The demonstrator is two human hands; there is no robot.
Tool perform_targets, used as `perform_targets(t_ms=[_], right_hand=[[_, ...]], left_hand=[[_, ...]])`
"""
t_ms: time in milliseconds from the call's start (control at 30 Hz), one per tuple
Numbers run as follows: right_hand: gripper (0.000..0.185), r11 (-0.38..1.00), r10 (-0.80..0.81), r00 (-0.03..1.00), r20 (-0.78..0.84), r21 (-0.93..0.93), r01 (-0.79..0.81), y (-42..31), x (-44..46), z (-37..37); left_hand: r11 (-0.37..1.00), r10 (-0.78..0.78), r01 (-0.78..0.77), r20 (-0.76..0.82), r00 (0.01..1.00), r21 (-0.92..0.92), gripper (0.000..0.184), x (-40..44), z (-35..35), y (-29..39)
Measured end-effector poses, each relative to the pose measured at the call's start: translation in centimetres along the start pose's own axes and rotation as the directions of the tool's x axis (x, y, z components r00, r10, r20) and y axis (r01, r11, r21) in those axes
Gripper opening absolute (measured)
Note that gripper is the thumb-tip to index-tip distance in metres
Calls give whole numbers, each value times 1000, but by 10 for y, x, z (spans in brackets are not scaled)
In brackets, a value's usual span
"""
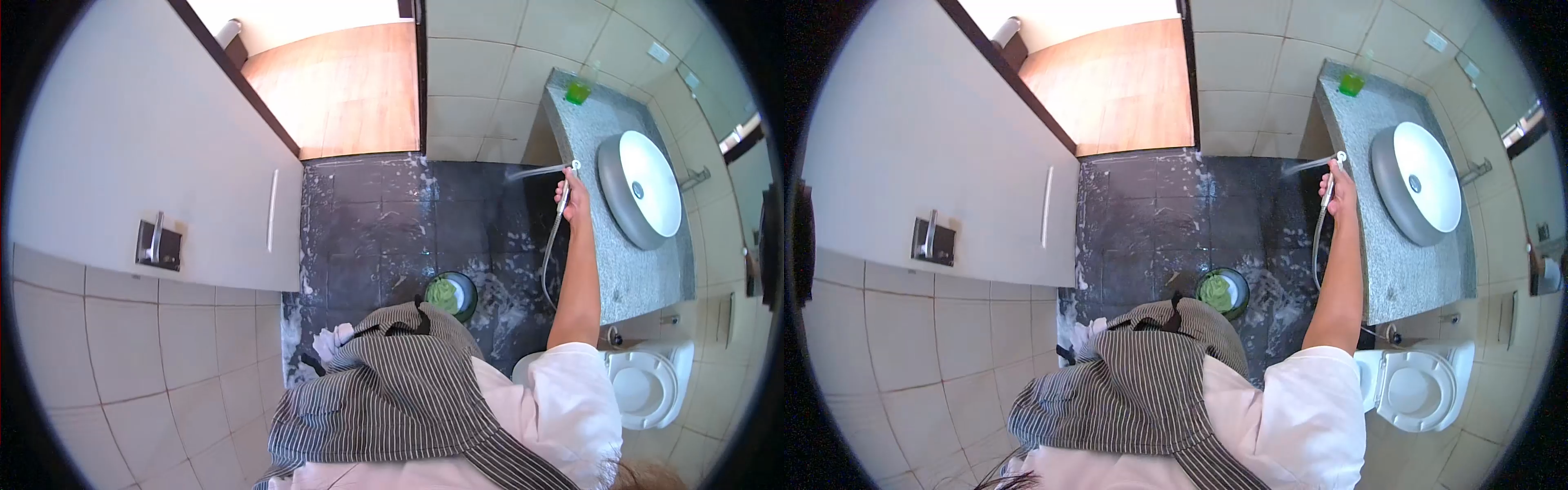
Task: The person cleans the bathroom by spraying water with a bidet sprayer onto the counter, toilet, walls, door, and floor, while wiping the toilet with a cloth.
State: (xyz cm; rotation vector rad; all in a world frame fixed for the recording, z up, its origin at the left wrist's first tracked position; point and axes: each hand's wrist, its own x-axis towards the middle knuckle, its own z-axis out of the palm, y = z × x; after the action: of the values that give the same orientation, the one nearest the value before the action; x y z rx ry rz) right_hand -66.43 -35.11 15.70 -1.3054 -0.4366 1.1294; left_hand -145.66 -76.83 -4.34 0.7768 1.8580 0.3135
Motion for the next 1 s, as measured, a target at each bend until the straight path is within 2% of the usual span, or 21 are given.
perform_targets(t_ms=[133,233,400,533,600,667,733,867,933,1000], right_hand=[[27,997,81,995,51,3,-81,10,0,14],[26,972,158,986,47,-185,-147,19,2,25],[26,954,212,974,83,-232,-188,30,7,44],[25,911,255,966,48,-345,-224,35,12,58],[27,865,321,947,-17,-403,-300,37,18,70],[28,844,363,932,-6,-421,-332,42,34,77],[29,813,424,902,79,-472,-341,47,45,89],[29,759,493,866,87,-529,-379,73,80,111],[29,717,534,842,75,-567,-405,90,90,127],[29,650,526,850,-12,-639,-411,108,99,147]], left_hand=[[999,-16,15,-33,999,-31,38,-3,0,-5],[998,-32,29,-45,998,-47,38,-7,1,-18],[995,-65,60,-68,996,-82,38,-19,6,-41],[991,-91,84,-64,994,-99,38,-24,12,-54],[989,-108,101,-65,992,-107,38,-28,16,-58],[987,-124,116,-61,990,-112,38,-30,19,-60],[986,-128,120,-62,990,-120,38,-27,21,-56],[979,-154,144,-61,986,-144,38,-29,28,-51],[974,-176,165,-57,983,-155,38,-33,31,-55],[967,-201,191,-46,979,-166,38,-33,33,-56]])
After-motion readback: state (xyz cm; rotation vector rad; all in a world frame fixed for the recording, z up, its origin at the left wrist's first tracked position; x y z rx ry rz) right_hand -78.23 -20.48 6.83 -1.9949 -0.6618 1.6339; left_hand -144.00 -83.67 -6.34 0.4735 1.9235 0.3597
